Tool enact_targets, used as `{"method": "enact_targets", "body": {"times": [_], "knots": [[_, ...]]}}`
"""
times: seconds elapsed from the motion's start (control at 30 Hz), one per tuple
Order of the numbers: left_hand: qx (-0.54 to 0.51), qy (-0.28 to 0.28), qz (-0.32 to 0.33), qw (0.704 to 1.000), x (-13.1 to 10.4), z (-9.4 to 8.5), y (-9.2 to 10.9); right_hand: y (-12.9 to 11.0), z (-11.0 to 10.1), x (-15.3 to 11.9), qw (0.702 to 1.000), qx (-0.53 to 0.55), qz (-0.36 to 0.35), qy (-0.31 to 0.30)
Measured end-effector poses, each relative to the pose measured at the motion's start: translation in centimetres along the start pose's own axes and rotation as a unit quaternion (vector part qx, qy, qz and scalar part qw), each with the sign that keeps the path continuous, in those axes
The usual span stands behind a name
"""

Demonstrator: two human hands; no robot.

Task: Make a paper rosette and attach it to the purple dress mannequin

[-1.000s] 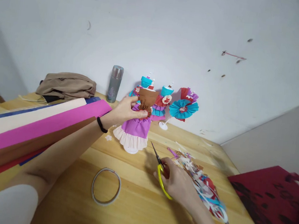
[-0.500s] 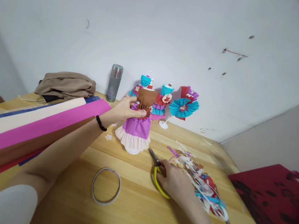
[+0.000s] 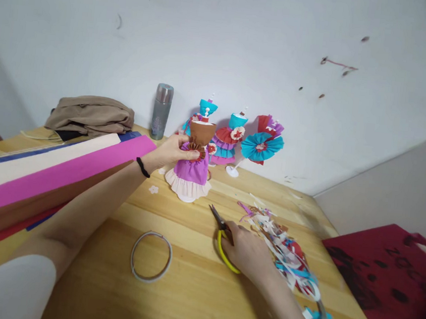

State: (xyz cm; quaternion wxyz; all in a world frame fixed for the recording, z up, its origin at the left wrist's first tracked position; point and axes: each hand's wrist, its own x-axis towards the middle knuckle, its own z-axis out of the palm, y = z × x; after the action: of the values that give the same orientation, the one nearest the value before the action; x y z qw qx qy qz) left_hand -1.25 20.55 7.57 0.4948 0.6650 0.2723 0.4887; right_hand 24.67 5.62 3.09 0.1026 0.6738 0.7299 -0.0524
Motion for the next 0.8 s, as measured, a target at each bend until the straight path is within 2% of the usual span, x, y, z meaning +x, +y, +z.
{"method": "enact_targets", "body": {"times": [0.33,0.63,0.73,0.8], "knots": [[0.081,-0.033,0.014,0.996,-0.1,-1.0,0.0,0.2,-0.3,-0.2,1.0,0.005,-0.015,-0.01],[0.058,-0.042,0.022,0.997,-0.1,-0.9,-0.1,-0.5,-1.3,-0.6,0.998,-0.061,-0.012,-0.022],[0.037,-0.044,0.018,0.998,-0.1,-0.8,-0.3,-0.9,-2.2,-0.7,0.997,-0.073,-0.013,-0.028],[0.031,-0.042,0.01,0.999,-0.1,-0.8,-0.4,-1.1,-3.2,-0.6,0.997,-0.081,-0.006,-0.008]]}}
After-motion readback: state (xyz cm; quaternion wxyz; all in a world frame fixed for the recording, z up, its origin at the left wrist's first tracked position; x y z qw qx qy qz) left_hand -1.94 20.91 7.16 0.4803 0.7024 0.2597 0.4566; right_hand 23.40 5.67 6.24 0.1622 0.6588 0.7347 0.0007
